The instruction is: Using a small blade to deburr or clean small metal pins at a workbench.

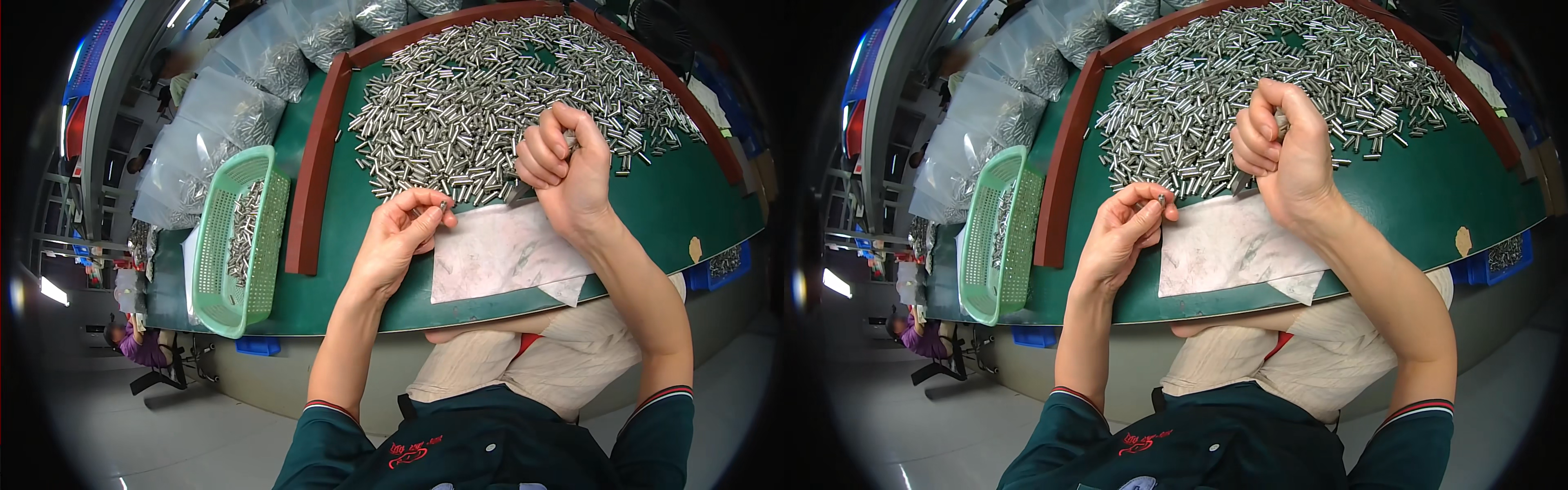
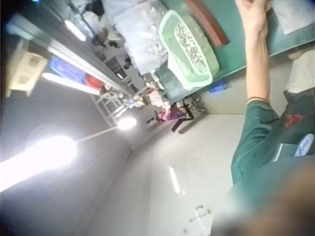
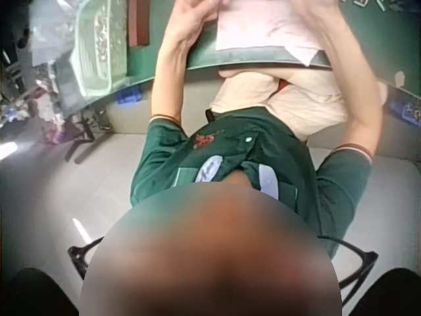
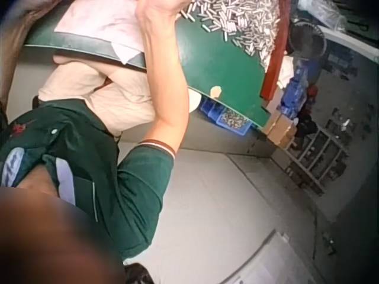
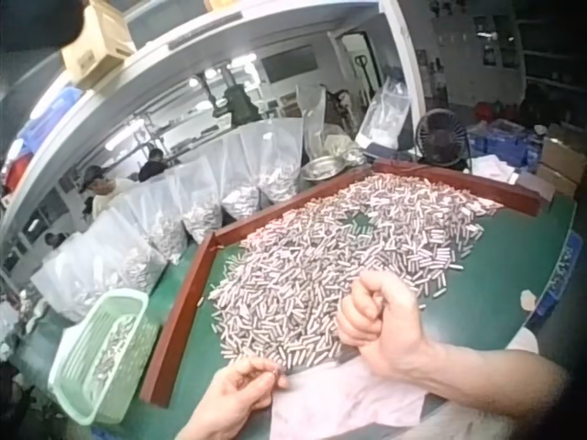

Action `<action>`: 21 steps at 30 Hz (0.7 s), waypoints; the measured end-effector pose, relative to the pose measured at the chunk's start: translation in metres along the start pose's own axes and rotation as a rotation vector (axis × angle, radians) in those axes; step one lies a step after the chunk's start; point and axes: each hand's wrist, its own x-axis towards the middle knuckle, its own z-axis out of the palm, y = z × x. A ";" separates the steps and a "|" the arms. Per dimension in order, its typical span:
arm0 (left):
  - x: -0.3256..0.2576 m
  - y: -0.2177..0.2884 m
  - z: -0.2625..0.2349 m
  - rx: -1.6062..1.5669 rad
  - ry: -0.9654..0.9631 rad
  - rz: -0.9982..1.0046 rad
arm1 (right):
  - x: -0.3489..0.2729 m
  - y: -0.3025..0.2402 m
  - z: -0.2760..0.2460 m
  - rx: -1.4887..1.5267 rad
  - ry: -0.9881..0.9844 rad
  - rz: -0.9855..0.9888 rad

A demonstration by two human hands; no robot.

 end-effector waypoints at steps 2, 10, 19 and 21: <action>0.001 -0.001 0.000 -0.006 -0.009 -0.001 | 0.000 0.000 -0.002 0.001 0.000 0.002; 0.001 -0.001 -0.002 -0.037 -0.038 -0.007 | 0.000 0.000 -0.001 0.011 -0.006 0.005; 0.001 0.002 -0.001 -0.078 -0.041 -0.040 | 0.000 -0.001 -0.001 -0.011 0.000 0.001; 0.000 0.002 0.000 -0.020 -0.032 -0.037 | 0.000 -0.001 -0.001 -0.006 -0.001 0.002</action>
